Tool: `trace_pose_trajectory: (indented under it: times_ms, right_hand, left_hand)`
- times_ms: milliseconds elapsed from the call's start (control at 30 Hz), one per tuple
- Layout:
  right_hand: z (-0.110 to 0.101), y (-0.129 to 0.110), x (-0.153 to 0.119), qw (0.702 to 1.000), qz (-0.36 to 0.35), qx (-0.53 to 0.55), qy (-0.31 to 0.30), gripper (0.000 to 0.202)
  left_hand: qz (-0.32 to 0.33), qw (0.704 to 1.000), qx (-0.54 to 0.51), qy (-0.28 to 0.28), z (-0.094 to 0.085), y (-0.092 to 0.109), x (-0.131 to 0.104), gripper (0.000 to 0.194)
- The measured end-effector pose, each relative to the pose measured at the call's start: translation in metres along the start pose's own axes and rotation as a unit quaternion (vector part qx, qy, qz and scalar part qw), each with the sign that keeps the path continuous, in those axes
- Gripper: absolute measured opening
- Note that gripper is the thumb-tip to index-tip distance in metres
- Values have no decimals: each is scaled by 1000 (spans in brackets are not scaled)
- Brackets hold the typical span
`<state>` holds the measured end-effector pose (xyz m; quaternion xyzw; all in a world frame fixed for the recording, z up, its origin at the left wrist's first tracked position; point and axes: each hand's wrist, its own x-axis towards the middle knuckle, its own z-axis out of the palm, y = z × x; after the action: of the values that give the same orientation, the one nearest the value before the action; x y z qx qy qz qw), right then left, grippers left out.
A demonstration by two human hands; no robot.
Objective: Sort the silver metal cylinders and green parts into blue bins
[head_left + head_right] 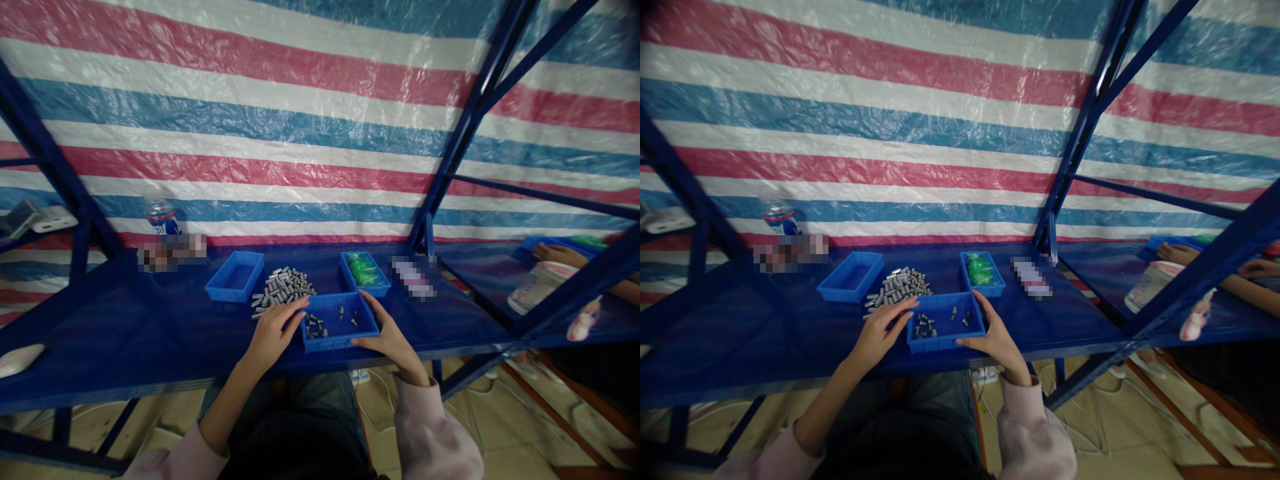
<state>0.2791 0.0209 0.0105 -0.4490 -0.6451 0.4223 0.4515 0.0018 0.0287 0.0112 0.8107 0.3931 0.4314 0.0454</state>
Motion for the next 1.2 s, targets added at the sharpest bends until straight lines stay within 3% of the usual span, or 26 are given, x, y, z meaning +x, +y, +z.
trace_pose_trajectory:
  times_ms: [300, 533, 733, 1000, 1200]
  right_hand:
    - [1, -2, -1, 1000, -5, 17, 9, 101]
    - [2, -4, 0, 1000, -5, 14, 22, 101]
    - [2, -7, 0, 998, -6, 28, 60, 102]
    - [-2, -5, -2, 994, -34, 42, 94, 67]
    - [-4, 5, -4, 980, -30, 110, 160, 56]
  left_hand:
    - [-22, 994, 106, 6, 1, 2, 3, 39]
    - [-58, 980, 172, -77, 13, -10, -2, 41]
    - [-57, 980, 170, -83, 12, -7, -1, 37]
    - [-54, 984, 157, -66, 12, -6, -1, 33]
    - [-41, 985, 159, -54, 10, -3, 1, 29]
